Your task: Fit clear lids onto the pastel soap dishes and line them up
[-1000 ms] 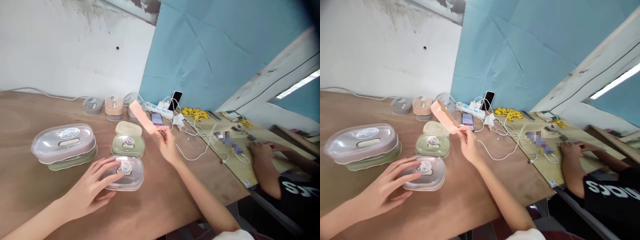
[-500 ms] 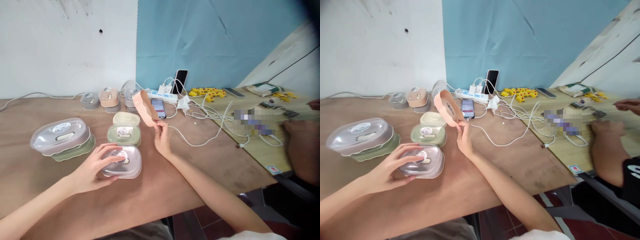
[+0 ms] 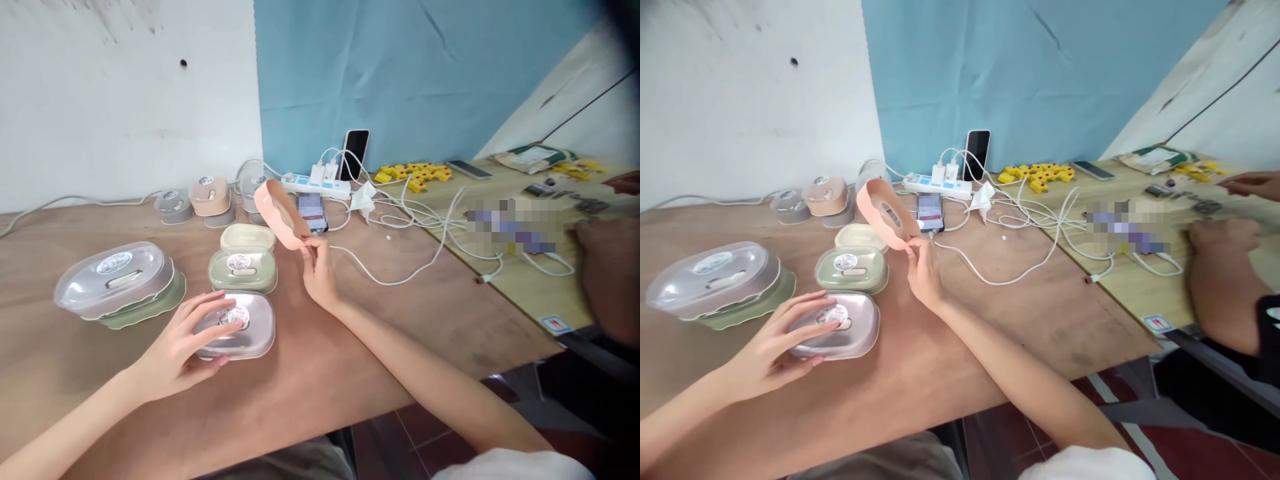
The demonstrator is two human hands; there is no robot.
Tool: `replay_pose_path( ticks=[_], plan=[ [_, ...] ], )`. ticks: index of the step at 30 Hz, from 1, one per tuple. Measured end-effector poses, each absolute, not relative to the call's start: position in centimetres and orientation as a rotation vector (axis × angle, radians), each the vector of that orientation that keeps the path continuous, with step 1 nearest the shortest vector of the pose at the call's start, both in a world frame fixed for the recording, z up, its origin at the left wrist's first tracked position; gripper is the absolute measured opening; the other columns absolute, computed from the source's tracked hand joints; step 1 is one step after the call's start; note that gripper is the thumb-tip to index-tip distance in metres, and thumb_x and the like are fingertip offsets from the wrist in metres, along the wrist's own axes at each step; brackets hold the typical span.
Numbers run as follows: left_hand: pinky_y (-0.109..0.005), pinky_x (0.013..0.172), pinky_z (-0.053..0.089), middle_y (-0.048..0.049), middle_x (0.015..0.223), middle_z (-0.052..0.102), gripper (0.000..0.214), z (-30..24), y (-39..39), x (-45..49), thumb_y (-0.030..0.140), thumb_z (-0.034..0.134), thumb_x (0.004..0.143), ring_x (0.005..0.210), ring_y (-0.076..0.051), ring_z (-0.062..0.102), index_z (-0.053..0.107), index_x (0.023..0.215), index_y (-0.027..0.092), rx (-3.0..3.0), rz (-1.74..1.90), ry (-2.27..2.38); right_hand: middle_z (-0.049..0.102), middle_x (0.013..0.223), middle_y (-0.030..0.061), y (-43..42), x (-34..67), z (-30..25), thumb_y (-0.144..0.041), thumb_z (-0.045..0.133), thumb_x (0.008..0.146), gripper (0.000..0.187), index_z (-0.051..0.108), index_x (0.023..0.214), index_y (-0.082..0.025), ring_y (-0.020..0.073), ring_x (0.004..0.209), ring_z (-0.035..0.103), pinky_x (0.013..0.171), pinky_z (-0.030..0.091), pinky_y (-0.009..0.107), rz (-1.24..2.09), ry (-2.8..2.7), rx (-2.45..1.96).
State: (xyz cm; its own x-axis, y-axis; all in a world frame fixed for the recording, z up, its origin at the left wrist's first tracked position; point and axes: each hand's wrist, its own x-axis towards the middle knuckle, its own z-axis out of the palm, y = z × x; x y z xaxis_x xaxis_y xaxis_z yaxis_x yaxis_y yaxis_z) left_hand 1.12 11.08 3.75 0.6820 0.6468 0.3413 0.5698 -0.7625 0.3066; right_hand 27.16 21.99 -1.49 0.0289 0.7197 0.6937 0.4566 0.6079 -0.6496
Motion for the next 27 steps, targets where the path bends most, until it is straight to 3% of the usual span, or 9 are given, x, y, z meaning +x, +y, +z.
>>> replay_pose_path(
  ticks=[20, 27],
  plan=[
    [-0.050, 0.091, 0.045, -0.0105, 0.118, 0.057, 0.030, 1.8, 10.0, -1.1, 0.025, 0.059, 0.089, 0.124, -0.034, 0.044, 0.052, 0.118, 0.025, 2.764, 0.947, 1.026, 0.059, 0.101, 0.0099, 22.0, 27.1, -1.1, -0.026, 0.038, 0.095, 0.007, 0.044, 0.097, -0.024, 0.0204, 0.106, 0.057, 0.090, 0.047, 0.039, 0.269, -1.594, -1.028],
    [-0.051, 0.093, 0.042, -0.0110, 0.118, 0.054, 0.029, 2.6, 9.5, -0.2, 0.016, 0.058, 0.084, 0.123, -0.033, 0.044, 0.048, 0.110, 0.024, 2.698, 0.935, 1.099, 0.059, 0.099, 0.0096, 22.0, 27.1, -1.0, -0.026, 0.038, 0.094, 0.007, 0.044, 0.097, -0.024, 0.0203, 0.103, 0.058, 0.088, 0.048, 0.039, 0.263, -1.592, -1.023]
  ],
)
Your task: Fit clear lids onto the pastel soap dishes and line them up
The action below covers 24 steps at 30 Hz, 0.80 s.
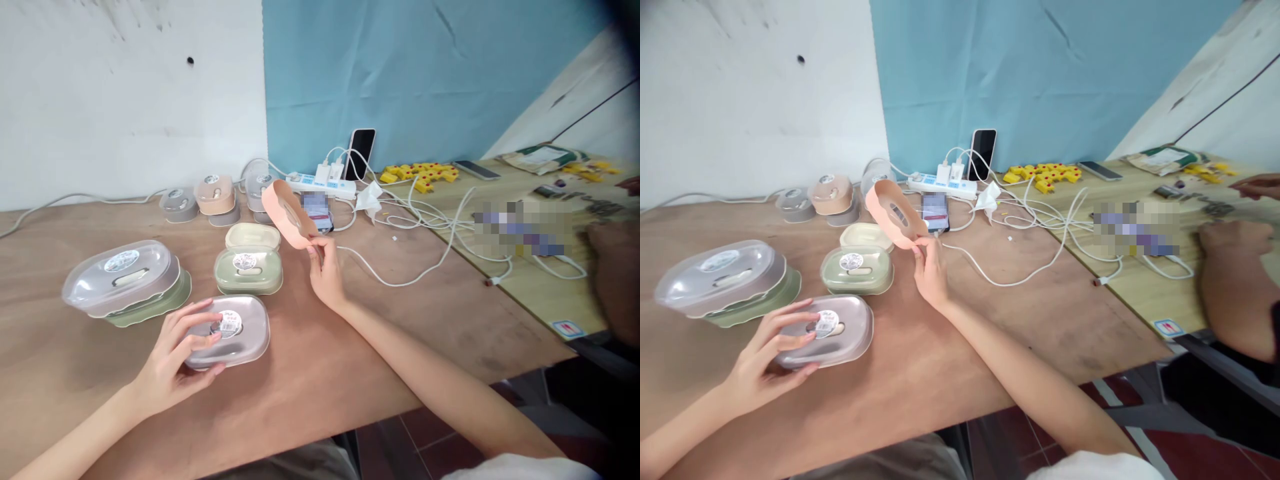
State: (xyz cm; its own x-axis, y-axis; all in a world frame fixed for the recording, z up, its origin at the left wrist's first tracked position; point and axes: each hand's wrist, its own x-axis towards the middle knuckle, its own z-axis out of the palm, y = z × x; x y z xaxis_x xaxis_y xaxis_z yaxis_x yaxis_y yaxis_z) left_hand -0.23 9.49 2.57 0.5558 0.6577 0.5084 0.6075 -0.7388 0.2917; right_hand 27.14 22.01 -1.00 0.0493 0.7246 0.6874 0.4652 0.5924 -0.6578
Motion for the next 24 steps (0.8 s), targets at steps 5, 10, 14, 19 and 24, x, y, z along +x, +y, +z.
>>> replay_pose_path(
  ticks=[5, 10, 14, 19, 24],
  plan=[
    [-0.053, 0.093, 0.037, -0.0157, 0.133, 0.044, 0.036, 5.8, 9.5, 1.0, 0.037, 0.059, 0.074, 0.124, -0.038, 0.039, 0.048, 0.104, 0.020, 2.726, 0.531, 1.347, 0.058, 0.100, 0.0094, 22.1, 27.2, -1.2, -0.028, 0.037, 0.095, 0.009, 0.044, 0.097, -0.024, 0.0207, 0.106, 0.057, 0.090, 0.047, 0.039, 0.275, -1.589, -1.022],
    [-0.045, 0.089, 0.038, -0.0144, 0.130, 0.047, 0.054, 7.3, 10.6, 1.6, 0.052, 0.060, 0.075, 0.115, -0.034, 0.046, 0.046, 0.115, 0.019, 2.749, 0.337, 1.372, 0.059, 0.100, 0.0094, 22.2, 27.2, -1.3, -0.029, 0.038, 0.095, 0.009, 0.045, 0.097, -0.024, 0.0209, 0.105, 0.058, 0.090, 0.047, 0.039, 0.277, -1.587, -1.018],
    [-0.042, 0.086, 0.039, -0.0120, 0.129, 0.049, 0.064, 7.0, 11.2, 1.6, 0.053, 0.060, 0.078, 0.109, -0.032, 0.046, 0.041, 0.129, 0.020, 2.735, 0.239, 1.396, 0.059, 0.101, 0.0102, 22.1, 27.2, -1.2, -0.028, 0.038, 0.095, 0.008, 0.045, 0.097, -0.024, 0.0205, 0.105, 0.058, 0.090, 0.048, 0.039, 0.271, -1.591, -1.008],
    [-0.045, 0.083, 0.040, -0.0113, 0.120, 0.053, 0.063, 6.4, 11.2, 1.1, 0.058, 0.060, 0.078, 0.101, -0.032, 0.044, 0.045, 0.127, 0.021, 2.730, 0.230, 1.395, 0.059, 0.102, 0.0101, 22.0, 27.2, -1.1, -0.027, 0.038, 0.095, 0.008, 0.044, 0.098, -0.024, 0.0201, 0.108, 0.057, 0.091, 0.048, 0.039, 0.277, -1.596, -1.006],
    [-0.049, 0.082, 0.040, -0.0126, 0.115, 0.051, 0.065, 5.7, 10.4, 0.6, 0.057, 0.062, 0.075, 0.101, -0.034, 0.045, 0.046, 0.127, 0.022, 2.698, 0.337, 1.460, 0.058, 0.100, 0.0102, 22.2, 27.2, -1.3, -0.027, 0.037, 0.095, 0.008, 0.044, 0.098, -0.024, 0.0203, 0.108, 0.057, 0.091, 0.047, 0.041, 0.273, -1.596, -1.007]
  ],
)
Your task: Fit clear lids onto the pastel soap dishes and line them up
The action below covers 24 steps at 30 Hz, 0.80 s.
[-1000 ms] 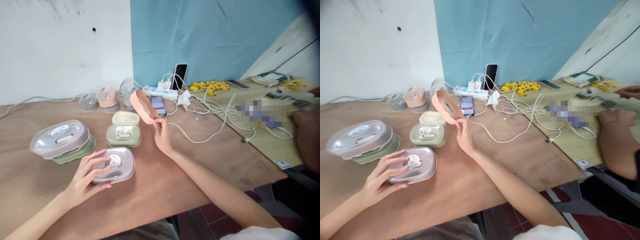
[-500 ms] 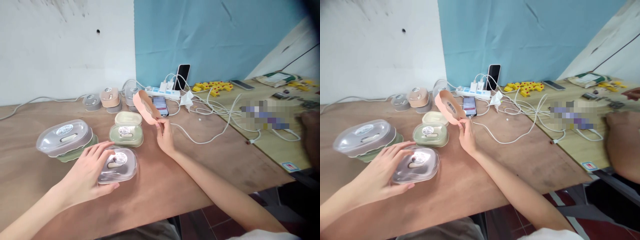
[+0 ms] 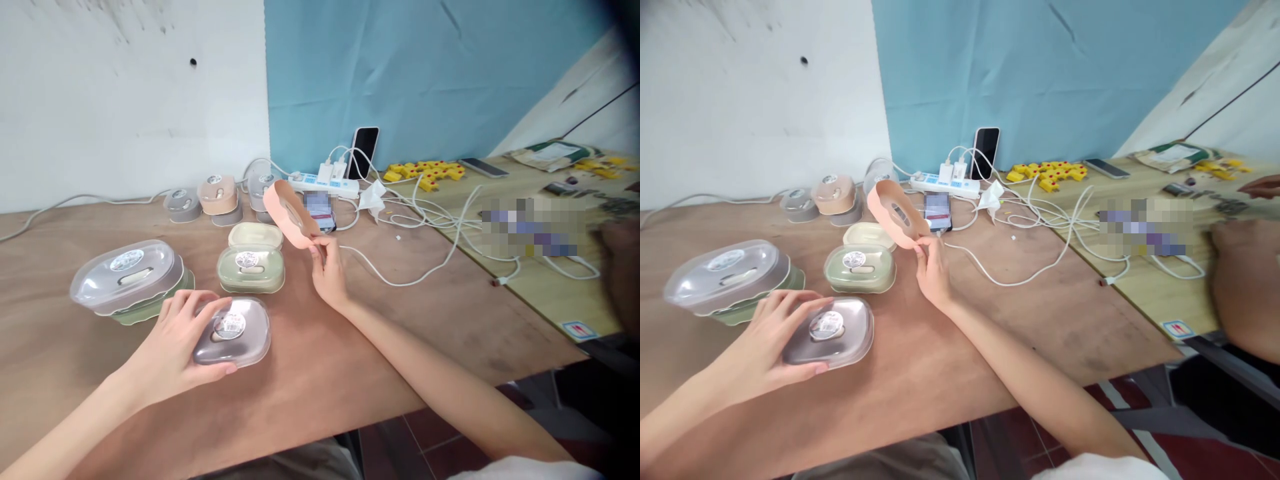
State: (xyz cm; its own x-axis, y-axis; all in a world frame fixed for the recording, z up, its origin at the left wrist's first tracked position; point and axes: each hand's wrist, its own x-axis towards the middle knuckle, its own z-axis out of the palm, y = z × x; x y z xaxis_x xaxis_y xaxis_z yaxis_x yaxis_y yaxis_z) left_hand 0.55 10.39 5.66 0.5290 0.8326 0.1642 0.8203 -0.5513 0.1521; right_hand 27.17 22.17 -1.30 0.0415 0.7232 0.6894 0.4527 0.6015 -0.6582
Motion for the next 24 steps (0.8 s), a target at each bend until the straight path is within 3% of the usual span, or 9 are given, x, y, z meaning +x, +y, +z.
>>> replay_pose_path(
  ticks=[10, 18, 24],
  plan=[
    [-0.052, 0.091, 0.037, -0.0140, 0.126, 0.040, 0.066, 4.7, 9.0, 0.0, 0.053, 0.057, 0.078, 0.110, -0.035, 0.043, 0.034, 0.132, 0.024, 2.549, 0.385, 1.569, 0.059, 0.100, 0.0096, 22.4, 27.3, -1.6, -0.029, 0.039, 0.094, 0.010, 0.046, 0.098, -0.023, 0.0211, 0.103, 0.058, 0.087, 0.049, 0.039, 0.253, -1.582, -1.016],
    [-0.053, 0.090, 0.034, -0.0131, 0.125, 0.034, 0.068, 5.1, 9.3, 0.1, 0.046, 0.058, 0.081, 0.112, -0.037, 0.040, 0.026, 0.141, 0.035, 2.657, 0.295, 1.465, 0.060, 0.099, 0.0108, 22.3, 27.3, -1.4, -0.028, 0.039, 0.094, 0.009, 0.046, 0.097, -0.022, 0.0216, 0.102, 0.059, 0.086, 0.049, 0.039, 0.238, -1.583, -1.035],
    [-0.048, 0.086, 0.039, -0.0122, 0.125, 0.035, 0.071, 4.8, 9.4, -0.4, 0.046, 0.058, 0.082, 0.109, -0.034, 0.044, 0.023, 0.142, 0.035, 2.540, 0.280, 1.473, 0.060, 0.100, 0.0100, 22.3, 27.3, -1.5, -0.029, 0.037, 0.095, 0.011, 0.046, 0.097, -0.023, 0.0199, 0.105, 0.059, 0.088, 0.049, 0.038, 0.223, -1.585, -1.061]
  ],
)
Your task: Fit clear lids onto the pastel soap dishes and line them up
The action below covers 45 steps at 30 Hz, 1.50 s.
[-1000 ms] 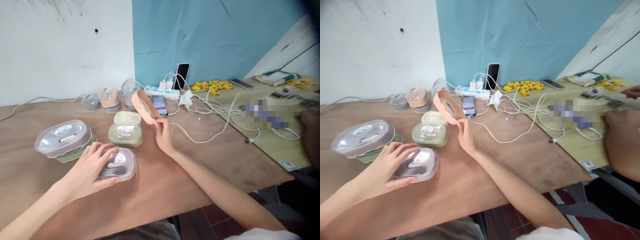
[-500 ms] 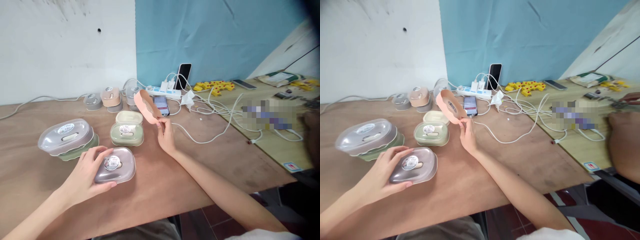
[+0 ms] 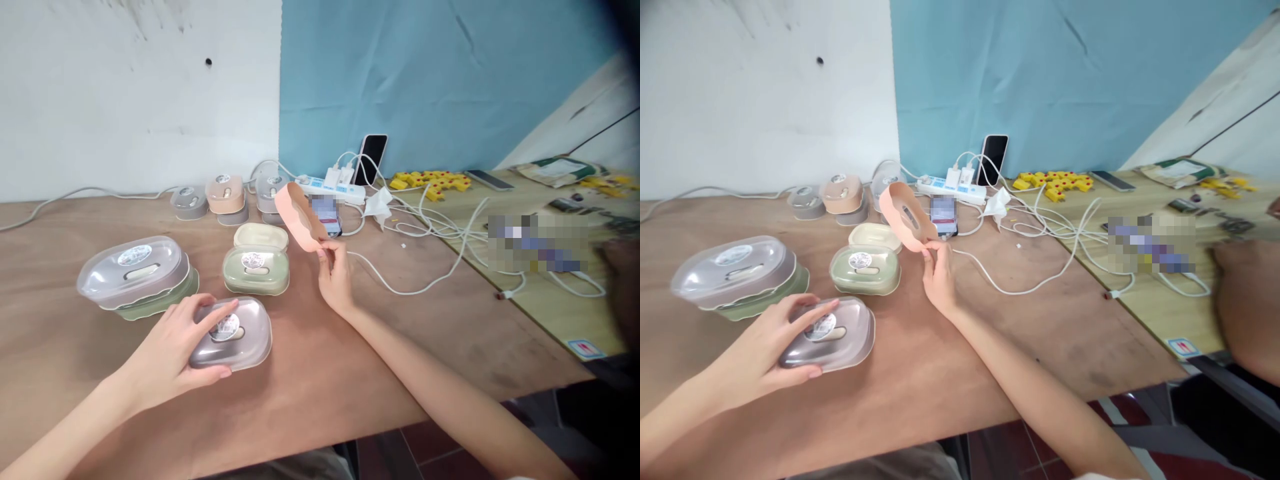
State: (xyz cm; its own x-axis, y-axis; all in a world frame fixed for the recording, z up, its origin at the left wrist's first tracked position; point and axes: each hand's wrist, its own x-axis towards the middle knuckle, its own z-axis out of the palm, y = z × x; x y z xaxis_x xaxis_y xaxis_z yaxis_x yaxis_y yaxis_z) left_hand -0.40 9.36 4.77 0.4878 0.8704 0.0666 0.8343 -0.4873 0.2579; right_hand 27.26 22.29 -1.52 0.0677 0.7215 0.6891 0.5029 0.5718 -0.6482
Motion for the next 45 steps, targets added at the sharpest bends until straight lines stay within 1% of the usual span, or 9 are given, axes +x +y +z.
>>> replay_pose_path(
  ticks=[4, 7, 10, 13, 17, 30, 34, 38, 45],
  plan=[
    [-0.050, 0.092, 0.037, -0.0146, 0.133, 0.033, 0.073, 4.9, 8.7, -0.3, 0.043, 0.059, 0.080, 0.118, -0.036, 0.039, 0.022, 0.142, 0.030, 2.599, 0.277, 1.504, 0.061, 0.101, 0.0104, 22.3, 27.3, -1.7, -0.030, 0.039, 0.095, 0.012, 0.047, 0.097, -0.022, 0.0207, 0.103, 0.060, 0.085, 0.050, 0.038, 0.223, -1.571, -1.070],
    [-0.061, 0.104, 0.018, -0.0180, 0.145, 0.026, 0.080, 5.7, 8.9, 0.5, 0.052, 0.059, 0.078, 0.132, -0.038, 0.025, 0.020, 0.142, 0.021, 2.716, 0.182, 1.428, 0.063, 0.100, 0.0106, 22.4, 27.3, -1.8, -0.031, 0.041, 0.094, 0.013, 0.049, 0.097, -0.022, 0.0217, 0.099, 0.061, 0.083, 0.050, 0.039, 0.223, -1.553, -1.077],
    [-0.068, 0.105, 0.001, -0.0187, 0.149, 0.024, 0.093, 6.9, 9.7, 2.0, 0.067, 0.055, 0.075, 0.136, -0.038, 0.018, 0.016, 0.144, 0.018, 2.751, 0.047, 1.341, 0.064, 0.099, 0.0107, 22.4, 27.2, -1.7, -0.031, 0.042, 0.093, 0.012, 0.050, 0.096, -0.022, 0.0223, 0.097, 0.062, 0.081, 0.050, 0.038, 0.205, -1.546, -1.078],
    [-0.065, 0.104, 0.015, -0.0167, 0.141, 0.037, 0.083, 7.8, 10.5, 3.8, 0.057, 0.059, 0.077, 0.130, -0.037, 0.031, 0.024, 0.143, 0.023, 2.707, -0.088, 1.320, 0.065, 0.099, 0.0109, 22.3, 27.2, -1.4, -0.030, 0.042, 0.093, 0.012, 0.050, 0.094, -0.021, 0.0224, 0.096, 0.063, 0.079, 0.050, 0.037, 0.161, -1.549, -1.081],
    [-0.054, 0.090, 0.040, -0.0158, 0.124, 0.049, 0.066, 8.2, 10.8, 5.4, 0.042, 0.065, 0.073, 0.110, -0.037, 0.047, 0.043, 0.133, 0.024, 2.621, -0.151, 1.364, 0.066, 0.095, 0.0097, 22.2, 27.2, -1.2, -0.030, 0.041, 0.093, 0.013, 0.050, 0.093, -0.021, 0.0220, 0.094, 0.064, 0.075, 0.051, 0.035, 0.104, -1.561, -1.099],
    [-0.064, 0.090, 0.036, -0.0261, 0.132, 0.043, 0.062, 7.7, 10.6, 6.5, 0.046, 0.058, 0.077, 0.118, -0.047, 0.042, 0.046, 0.129, 0.014, 2.744, -0.268, 1.326, 0.067, 0.096, 0.0103, 22.1, 27.2, -1.2, -0.031, 0.041, 0.093, 0.013, 0.050, 0.094, -0.021, 0.0219, 0.089, 0.064, 0.073, 0.049, 0.034, 0.089, -1.561, -1.134],
    [-0.063, 0.088, 0.037, -0.0234, 0.125, 0.049, 0.050, 7.0, 10.6, 6.8, 0.047, 0.053, 0.081, 0.112, -0.044, 0.046, 0.053, 0.120, 0.016, 2.746, -0.203, 1.346, 0.067, 0.094, 0.0097, 22.1, 27.2, -1.2, -0.032, 0.042, 0.093, 0.014, 0.050, 0.093, -0.021, 0.0216, 0.088, 0.064, 0.073, 0.049, 0.035, 0.092, -1.569, -1.123],
    [-0.060, 0.085, 0.039, -0.0179, 0.117, 0.054, 0.042, 7.1, 10.7, 6.5, 0.045, 0.058, 0.078, 0.106, -0.039, 0.049, 0.057, 0.111, 0.020, 2.696, -0.133, 1.367, 0.067, 0.098, 0.0104, 22.1, 27.1, -1.2, -0.032, 0.041, 0.094, 0.014, 0.051, 0.094, -0.022, 0.0214, 0.093, 0.064, 0.076, 0.050, 0.036, 0.106, -1.565, -1.113],
    [-0.055, 0.085, 0.039, -0.0157, 0.116, 0.051, 0.050, 8.4, 10.5, 5.1, 0.042, 0.056, 0.079, 0.105, -0.036, 0.049, 0.050, 0.126, 0.025, 2.637, -0.061, 1.430, 0.066, 0.098, 0.0106, 22.1, 27.2, -1.2, -0.031, 0.042, 0.094, 0.013, 0.050, 0.095, -0.021, 0.0211, 0.095, 0.063, 0.077, 0.050, 0.037, 0.137, -1.565, -1.113]
  ],
)
